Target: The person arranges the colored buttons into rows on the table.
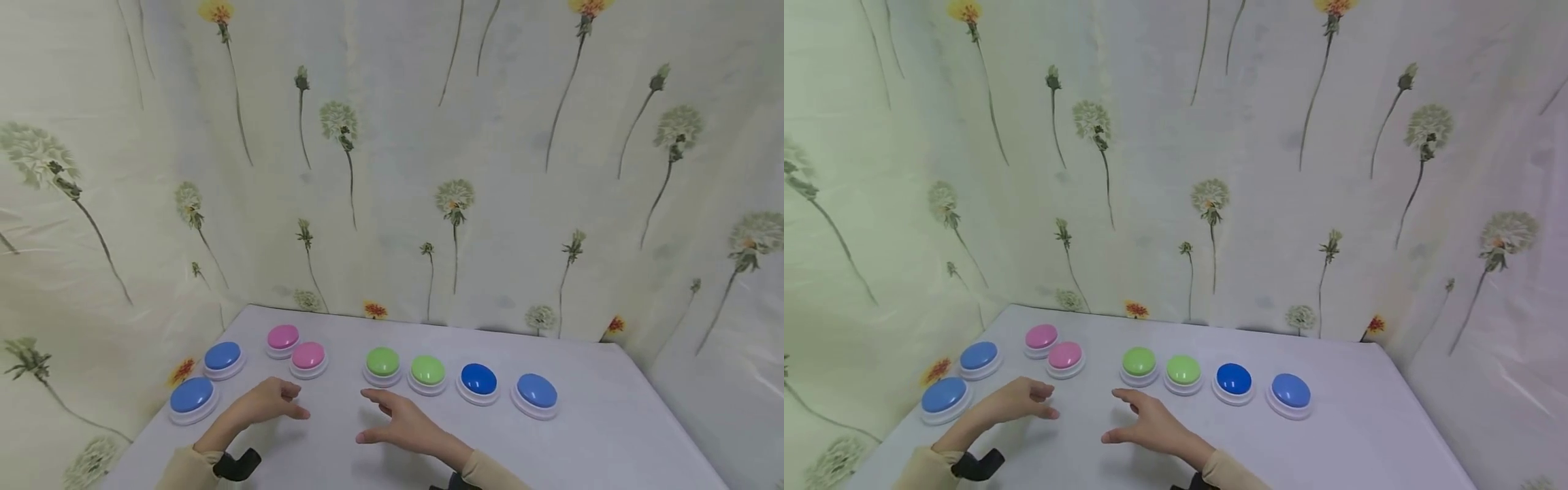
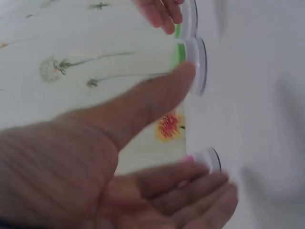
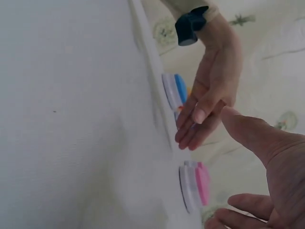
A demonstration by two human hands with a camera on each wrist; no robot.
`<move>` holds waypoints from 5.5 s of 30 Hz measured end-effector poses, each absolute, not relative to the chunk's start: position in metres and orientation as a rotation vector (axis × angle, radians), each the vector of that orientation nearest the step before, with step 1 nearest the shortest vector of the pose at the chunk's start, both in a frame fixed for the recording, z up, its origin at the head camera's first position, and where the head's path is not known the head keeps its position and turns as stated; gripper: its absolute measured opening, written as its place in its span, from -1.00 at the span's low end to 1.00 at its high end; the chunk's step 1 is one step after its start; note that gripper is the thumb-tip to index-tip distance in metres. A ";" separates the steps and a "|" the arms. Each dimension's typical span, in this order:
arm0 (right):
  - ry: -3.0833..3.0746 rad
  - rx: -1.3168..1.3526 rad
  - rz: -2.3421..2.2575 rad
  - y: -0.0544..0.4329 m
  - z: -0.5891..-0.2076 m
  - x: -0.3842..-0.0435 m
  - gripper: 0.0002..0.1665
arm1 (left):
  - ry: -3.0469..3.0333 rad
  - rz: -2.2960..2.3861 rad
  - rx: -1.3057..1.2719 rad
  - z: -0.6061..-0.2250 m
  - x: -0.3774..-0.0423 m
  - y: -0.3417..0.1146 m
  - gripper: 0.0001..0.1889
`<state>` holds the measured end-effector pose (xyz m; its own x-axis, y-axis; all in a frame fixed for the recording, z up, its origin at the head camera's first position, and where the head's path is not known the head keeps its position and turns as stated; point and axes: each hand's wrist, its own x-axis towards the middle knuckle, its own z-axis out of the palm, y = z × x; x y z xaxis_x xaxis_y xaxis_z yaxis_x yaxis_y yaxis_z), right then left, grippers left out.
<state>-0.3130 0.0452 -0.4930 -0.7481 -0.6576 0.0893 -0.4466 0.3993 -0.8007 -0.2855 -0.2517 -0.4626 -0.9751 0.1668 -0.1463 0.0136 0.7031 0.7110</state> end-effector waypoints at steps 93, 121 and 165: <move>2.571 -1.054 -1.331 0.008 -0.488 -0.359 -0.18 | 2.864 1.273 0.633 -0.462 -0.315 -0.227 -0.26; 2.726 -1.055 -1.163 0.070 -0.524 -0.349 -0.19 | 2.765 1.167 0.718 -0.508 -0.329 -0.158 -0.25; 2.691 -1.020 -1.313 0.029 -0.501 -0.338 -0.07 | 2.688 1.336 0.600 -0.482 -0.314 -0.211 -0.35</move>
<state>-0.3375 0.0292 -0.5012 -0.7919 -0.5395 0.2861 -0.5575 0.4476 -0.6992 -0.3135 -0.2110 -0.4823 -0.9200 0.3787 0.1006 0.3088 0.5428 0.7811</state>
